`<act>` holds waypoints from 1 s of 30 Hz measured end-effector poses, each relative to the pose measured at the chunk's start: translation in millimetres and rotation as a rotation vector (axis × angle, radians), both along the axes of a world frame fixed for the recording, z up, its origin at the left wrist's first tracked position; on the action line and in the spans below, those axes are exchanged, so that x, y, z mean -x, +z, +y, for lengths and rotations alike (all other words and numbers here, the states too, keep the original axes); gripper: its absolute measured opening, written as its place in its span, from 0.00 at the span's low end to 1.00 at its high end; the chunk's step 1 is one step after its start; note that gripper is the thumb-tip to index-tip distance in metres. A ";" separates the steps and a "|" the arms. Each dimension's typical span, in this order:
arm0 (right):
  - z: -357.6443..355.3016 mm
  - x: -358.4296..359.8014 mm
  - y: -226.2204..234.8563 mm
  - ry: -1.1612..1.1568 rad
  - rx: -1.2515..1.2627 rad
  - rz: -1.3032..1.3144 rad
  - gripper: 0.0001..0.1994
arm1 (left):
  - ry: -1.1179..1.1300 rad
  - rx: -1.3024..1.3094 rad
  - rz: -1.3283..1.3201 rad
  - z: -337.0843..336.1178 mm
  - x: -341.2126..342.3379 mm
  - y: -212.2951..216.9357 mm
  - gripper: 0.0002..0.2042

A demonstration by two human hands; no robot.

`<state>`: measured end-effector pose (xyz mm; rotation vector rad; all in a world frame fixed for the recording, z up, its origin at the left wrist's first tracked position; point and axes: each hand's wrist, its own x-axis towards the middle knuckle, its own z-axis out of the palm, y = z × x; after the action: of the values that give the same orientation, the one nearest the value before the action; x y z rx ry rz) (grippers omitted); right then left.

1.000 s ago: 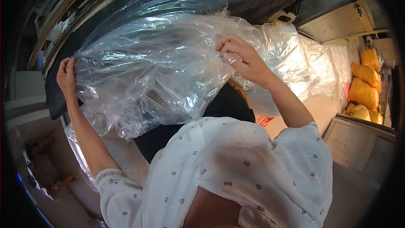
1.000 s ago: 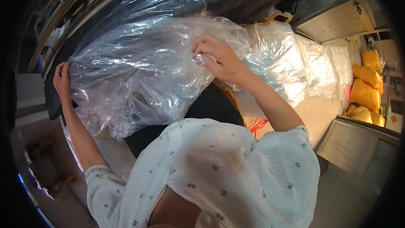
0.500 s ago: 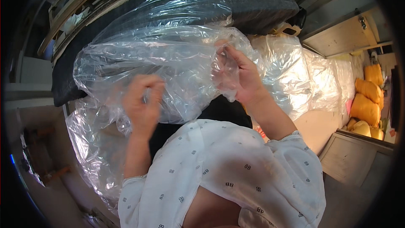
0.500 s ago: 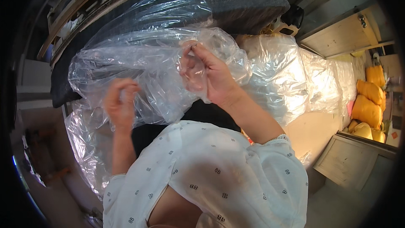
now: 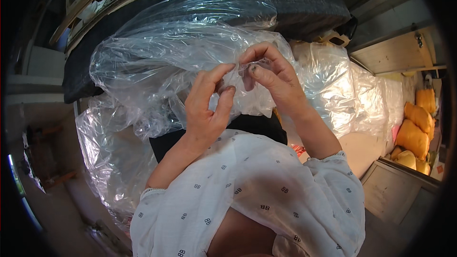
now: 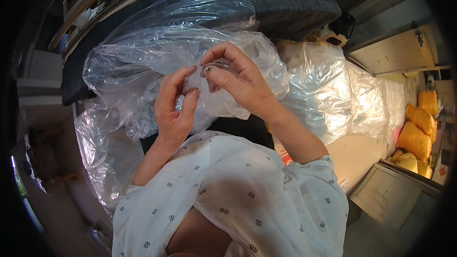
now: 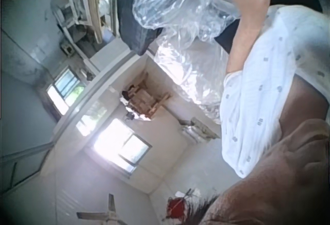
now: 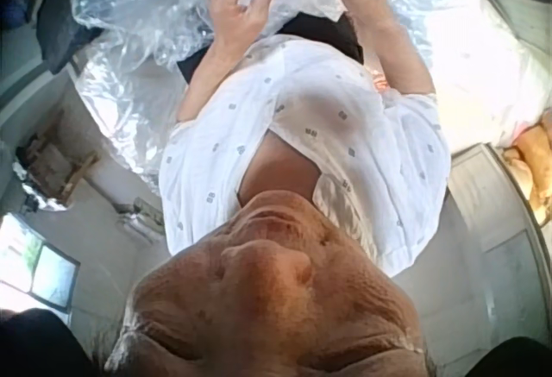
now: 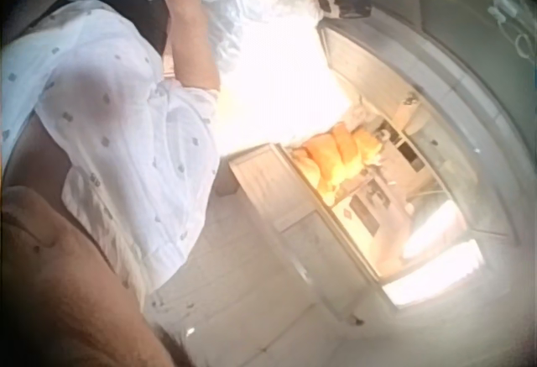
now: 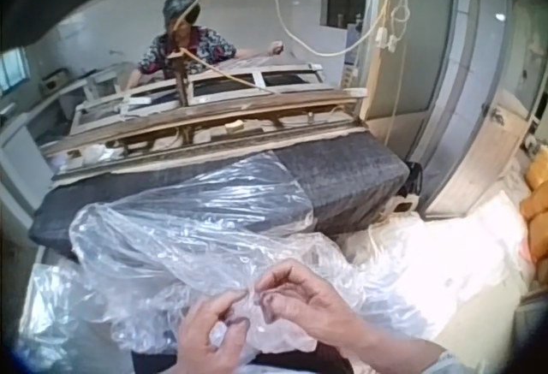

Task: Wrapping a large mattress or foam block in protective plastic sheeting on an industrial floor.

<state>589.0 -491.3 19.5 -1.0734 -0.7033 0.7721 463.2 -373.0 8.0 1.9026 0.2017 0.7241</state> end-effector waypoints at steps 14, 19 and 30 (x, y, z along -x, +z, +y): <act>6.3 -31.2 29.0 0.091 0.052 -0.525 0.13 | -0.088 -0.090 0.013 2.9 9.5 14.5 0.26; 9.3 -39.6 31.6 0.142 0.054 -0.529 0.21 | -0.171 -0.103 0.017 4.0 8.7 15.9 0.28; 10.0 -53.1 46.5 0.296 0.156 -0.877 0.07 | -0.241 -0.030 0.139 10.5 16.6 17.5 0.25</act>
<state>642.1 -481.2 66.0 -1.4781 -1.5905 0.5863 446.6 -362.5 25.6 1.9653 0.0469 0.4365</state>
